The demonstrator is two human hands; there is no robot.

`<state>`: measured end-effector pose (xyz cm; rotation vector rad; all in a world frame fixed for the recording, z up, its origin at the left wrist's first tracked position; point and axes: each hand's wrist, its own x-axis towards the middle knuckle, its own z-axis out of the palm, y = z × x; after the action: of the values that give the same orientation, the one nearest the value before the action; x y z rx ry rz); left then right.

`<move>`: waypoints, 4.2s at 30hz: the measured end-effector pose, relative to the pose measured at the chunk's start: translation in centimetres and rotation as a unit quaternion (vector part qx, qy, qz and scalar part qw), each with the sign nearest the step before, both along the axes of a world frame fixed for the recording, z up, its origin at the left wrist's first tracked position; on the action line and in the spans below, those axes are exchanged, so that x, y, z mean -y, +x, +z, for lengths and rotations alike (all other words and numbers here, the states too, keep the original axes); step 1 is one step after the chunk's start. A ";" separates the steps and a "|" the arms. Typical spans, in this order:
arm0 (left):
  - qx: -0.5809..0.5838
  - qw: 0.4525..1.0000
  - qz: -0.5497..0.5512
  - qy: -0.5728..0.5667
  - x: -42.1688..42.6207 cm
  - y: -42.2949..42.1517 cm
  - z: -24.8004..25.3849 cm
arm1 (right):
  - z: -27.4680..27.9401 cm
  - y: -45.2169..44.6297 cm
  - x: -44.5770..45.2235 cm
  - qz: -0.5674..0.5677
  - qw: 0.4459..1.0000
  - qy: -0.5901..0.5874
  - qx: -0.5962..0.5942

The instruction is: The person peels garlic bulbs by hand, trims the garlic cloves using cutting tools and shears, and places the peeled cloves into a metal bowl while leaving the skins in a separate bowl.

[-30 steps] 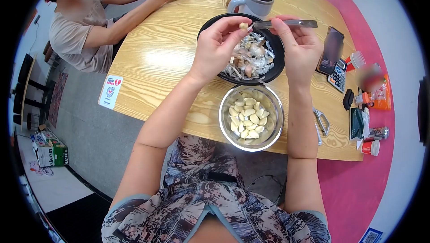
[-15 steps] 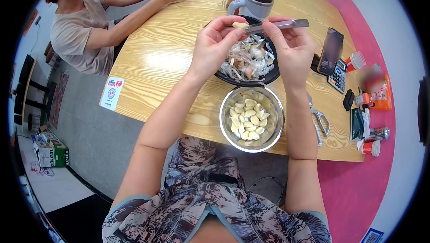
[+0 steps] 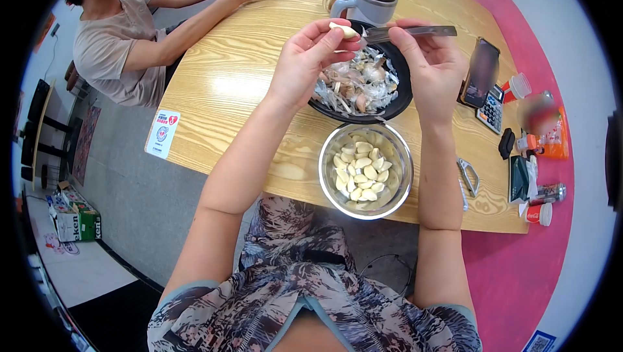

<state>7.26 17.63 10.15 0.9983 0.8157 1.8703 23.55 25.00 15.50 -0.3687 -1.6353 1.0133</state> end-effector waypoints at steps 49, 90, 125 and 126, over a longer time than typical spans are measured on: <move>0.110 0.983 -0.146 0.016 -0.1 -0.2 -0.7 | -0.1 0.0 0.1 0.053 0.995 -0.064 -0.054; -0.671 0.725 0.150 0.039 9.0 4.6 1.6 | -1.7 2.1 -4.2 0.118 0.945 -0.017 0.303; -0.456 0.875 0.008 -0.163 -1.3 0.7 0.7 | -1.9 2.9 -5.1 0.134 0.933 -0.048 0.331; -0.435 0.888 0.009 -0.147 -1.4 0.6 0.7 | -1.8 2.9 -5.0 0.113 0.949 -0.045 0.291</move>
<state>7.90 19.02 10.84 1.6440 1.5665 1.1920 26.48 29.99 13.73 -0.5929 -2.2039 1.2279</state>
